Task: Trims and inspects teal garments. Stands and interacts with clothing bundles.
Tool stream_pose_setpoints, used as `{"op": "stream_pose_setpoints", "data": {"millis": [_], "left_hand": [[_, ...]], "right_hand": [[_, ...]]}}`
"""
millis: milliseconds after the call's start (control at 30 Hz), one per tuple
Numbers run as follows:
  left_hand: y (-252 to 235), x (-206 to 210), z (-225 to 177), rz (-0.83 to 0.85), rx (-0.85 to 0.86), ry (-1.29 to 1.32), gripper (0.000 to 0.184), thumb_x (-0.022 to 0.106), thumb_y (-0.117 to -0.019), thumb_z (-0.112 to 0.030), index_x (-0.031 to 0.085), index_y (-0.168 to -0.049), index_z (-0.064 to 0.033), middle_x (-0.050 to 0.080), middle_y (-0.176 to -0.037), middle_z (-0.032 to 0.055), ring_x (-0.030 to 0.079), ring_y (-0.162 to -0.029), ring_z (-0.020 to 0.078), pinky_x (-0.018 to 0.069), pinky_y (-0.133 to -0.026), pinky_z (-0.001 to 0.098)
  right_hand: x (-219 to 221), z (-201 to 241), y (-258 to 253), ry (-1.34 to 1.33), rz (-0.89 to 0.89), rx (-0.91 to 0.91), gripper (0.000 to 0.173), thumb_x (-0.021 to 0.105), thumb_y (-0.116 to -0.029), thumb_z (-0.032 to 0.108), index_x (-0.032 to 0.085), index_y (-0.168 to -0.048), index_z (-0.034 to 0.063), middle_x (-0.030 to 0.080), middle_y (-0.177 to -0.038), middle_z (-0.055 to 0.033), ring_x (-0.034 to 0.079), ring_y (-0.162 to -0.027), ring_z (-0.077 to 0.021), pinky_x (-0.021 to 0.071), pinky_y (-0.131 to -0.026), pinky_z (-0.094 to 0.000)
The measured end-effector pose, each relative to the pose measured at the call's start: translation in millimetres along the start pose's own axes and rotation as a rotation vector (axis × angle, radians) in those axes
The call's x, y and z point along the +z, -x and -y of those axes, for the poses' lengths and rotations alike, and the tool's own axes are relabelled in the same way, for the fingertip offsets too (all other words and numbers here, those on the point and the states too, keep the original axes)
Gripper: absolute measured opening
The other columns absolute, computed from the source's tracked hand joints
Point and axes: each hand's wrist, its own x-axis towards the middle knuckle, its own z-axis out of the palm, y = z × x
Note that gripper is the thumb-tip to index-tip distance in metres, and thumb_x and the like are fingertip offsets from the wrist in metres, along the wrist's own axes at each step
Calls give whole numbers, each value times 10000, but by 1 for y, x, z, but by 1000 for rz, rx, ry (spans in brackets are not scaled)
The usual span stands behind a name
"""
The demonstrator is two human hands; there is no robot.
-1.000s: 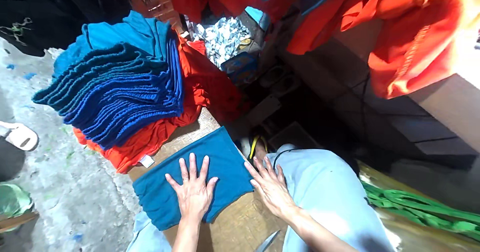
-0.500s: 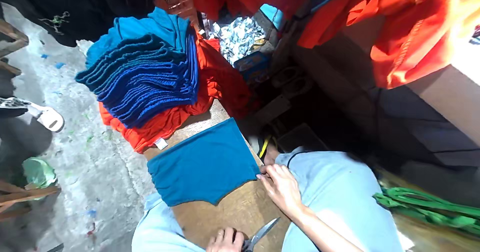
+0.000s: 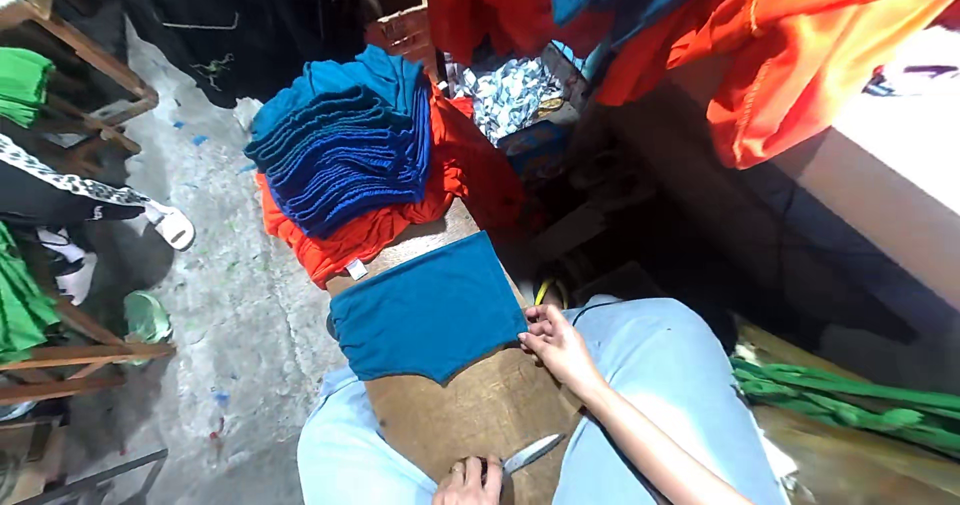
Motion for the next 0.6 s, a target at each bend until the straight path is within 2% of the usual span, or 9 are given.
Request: {"op": "stream_pose_setpoints", "data": {"millis": [67, 167, 200, 233, 300, 433, 600], "left_hand": [[-1, -5, 0, 43, -51, 32, 438, 621, -912, 18, 651, -1345, -45, 714, -1066, 234, 719, -962, 421, 603, -768, 506], [-10, -36, 8, 308, -191, 308, 475, 602, -956, -115, 586, -1430, -87, 710, -1171, 219, 659, -1135, 420, 520, -963, 566], [-12, -43, 13, 355, -208, 447, 503, 636, -942, -132, 571, -1438, -75, 703, -1170, 221, 663, -1111, 413, 512, -961, 585], [-13, -45, 17, 361, -202, 597, 539, 680, -918, -129, 557, -1436, -45, 703, -1108, 223, 683, -1005, 394, 527, -903, 585], [-18, -43, 13, 370, -209, 853, 591, 752, -888, -129, 533, -1423, -5, 710, -1071, 199, 699, -924, 320, 552, -868, 520], [-46, -39, -11, 387, -242, 1101, 578, 723, -918, -169, 502, -1424, 3, 705, -1004, 142, 694, -803, 216, 589, -721, 389], [-80, -34, -34, 261, -333, 1316, 620, 675, -920, -211, 446, -1451, 13, 663, -1061, 139, 680, -840, 210, 589, -726, 370]], "right_hand": [[-1, 1, -2, -9, 14, 2, 397, 668, -975, 50, 531, -1347, 32, 694, -907, -111, 677, -732, -168, 568, -695, -343], [-5, 2, -4, -17, 26, 25, 345, 659, -982, 44, 570, -1313, 15, 686, -874, -100, 658, -707, -152, 552, -671, -318], [-6, 1, -4, -49, 24, 31, 322, 660, -979, 36, 579, -1290, 8, 673, -852, -91, 647, -687, -141, 545, -648, -300], [-7, -1, -4, -91, 21, 33, 306, 662, -973, 24, 584, -1268, 3, 660, -829, -81, 640, -670, -133, 545, -633, -289], [-7, -4, -4, -167, 19, 30, 284, 666, -961, 2, 583, -1232, -5, 644, -795, -61, 628, -647, -120, 543, -618, -274], [-6, -4, -3, -256, -1, 39, 246, 677, -936, -32, 558, -1149, -5, 618, -797, -61, 606, -637, -125, 529, -603, -272], [-6, -7, -3, -250, -4, 50, 190, 664, -940, -28, 562, -1097, 4, 604, -841, -78, 594, -662, -136, 519, -616, -289]]}}
